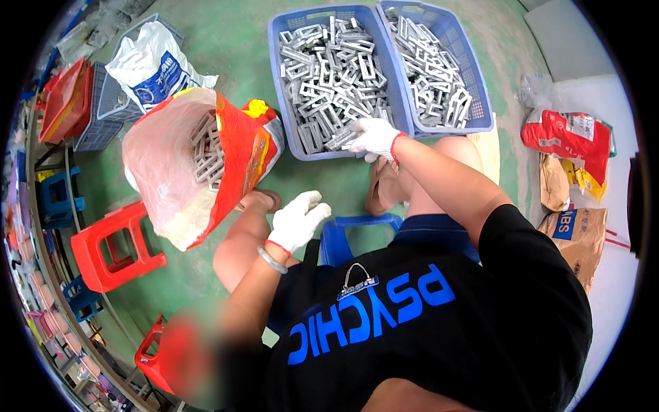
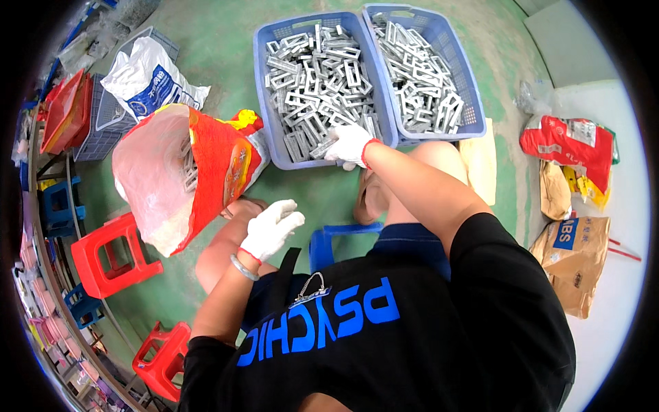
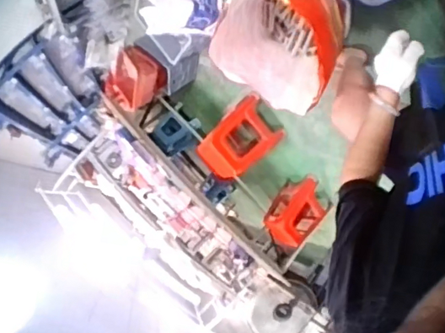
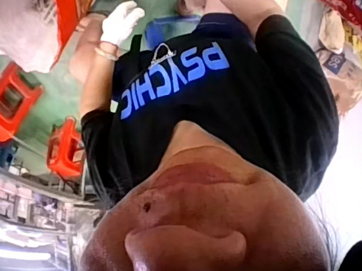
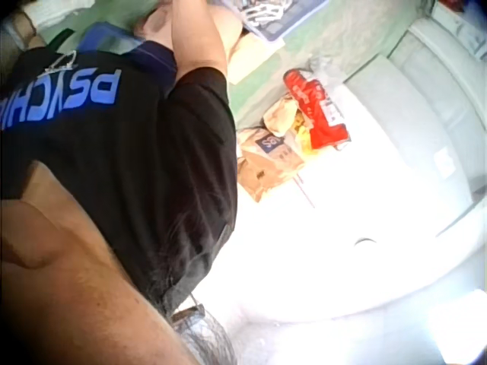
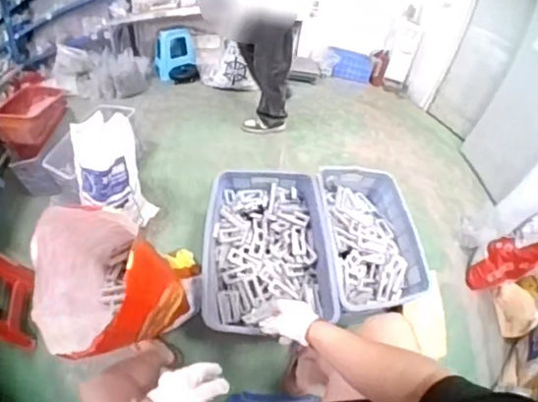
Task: The person sorts metal hardware components by hand from a large blue crate, picking up one or two items at a time and placing them into a red and yellow bag.
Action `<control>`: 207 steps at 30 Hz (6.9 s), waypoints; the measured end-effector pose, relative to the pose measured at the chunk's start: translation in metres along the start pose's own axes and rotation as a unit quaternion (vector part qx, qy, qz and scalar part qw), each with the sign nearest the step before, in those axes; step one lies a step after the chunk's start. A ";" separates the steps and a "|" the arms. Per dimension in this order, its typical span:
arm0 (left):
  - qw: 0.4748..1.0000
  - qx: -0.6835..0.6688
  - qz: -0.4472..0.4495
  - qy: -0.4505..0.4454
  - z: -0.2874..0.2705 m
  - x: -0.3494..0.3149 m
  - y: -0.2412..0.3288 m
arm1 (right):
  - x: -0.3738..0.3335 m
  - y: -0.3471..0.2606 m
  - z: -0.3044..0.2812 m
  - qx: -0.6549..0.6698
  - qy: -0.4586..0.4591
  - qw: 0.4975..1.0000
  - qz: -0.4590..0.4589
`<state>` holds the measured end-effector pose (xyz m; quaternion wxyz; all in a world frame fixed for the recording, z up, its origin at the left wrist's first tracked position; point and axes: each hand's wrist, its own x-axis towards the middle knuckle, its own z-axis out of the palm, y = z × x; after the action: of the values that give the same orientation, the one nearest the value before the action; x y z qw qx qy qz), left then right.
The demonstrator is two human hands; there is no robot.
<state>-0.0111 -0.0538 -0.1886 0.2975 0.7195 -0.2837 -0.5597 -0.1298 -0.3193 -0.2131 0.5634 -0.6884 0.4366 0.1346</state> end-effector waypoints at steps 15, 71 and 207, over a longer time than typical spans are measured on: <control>0.998 0.052 0.021 0.021 -0.019 0.045 0.016 | 0.184 -0.051 0.007 -0.397 0.064 0.916 -0.018; 0.977 -0.204 -0.059 -0.017 -0.007 0.059 0.023 | 0.271 -0.052 0.015 -0.439 0.037 0.869 -0.227; 0.968 -0.239 0.008 -0.072 -0.037 0.041 0.040 | 0.194 -0.001 0.024 0.093 0.246 0.964 0.028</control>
<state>0.0310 -0.1065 -0.1774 0.4442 0.5832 -0.1677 -0.6591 -0.0088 -0.3853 -0.3518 0.4960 -0.6324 0.5915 -0.0643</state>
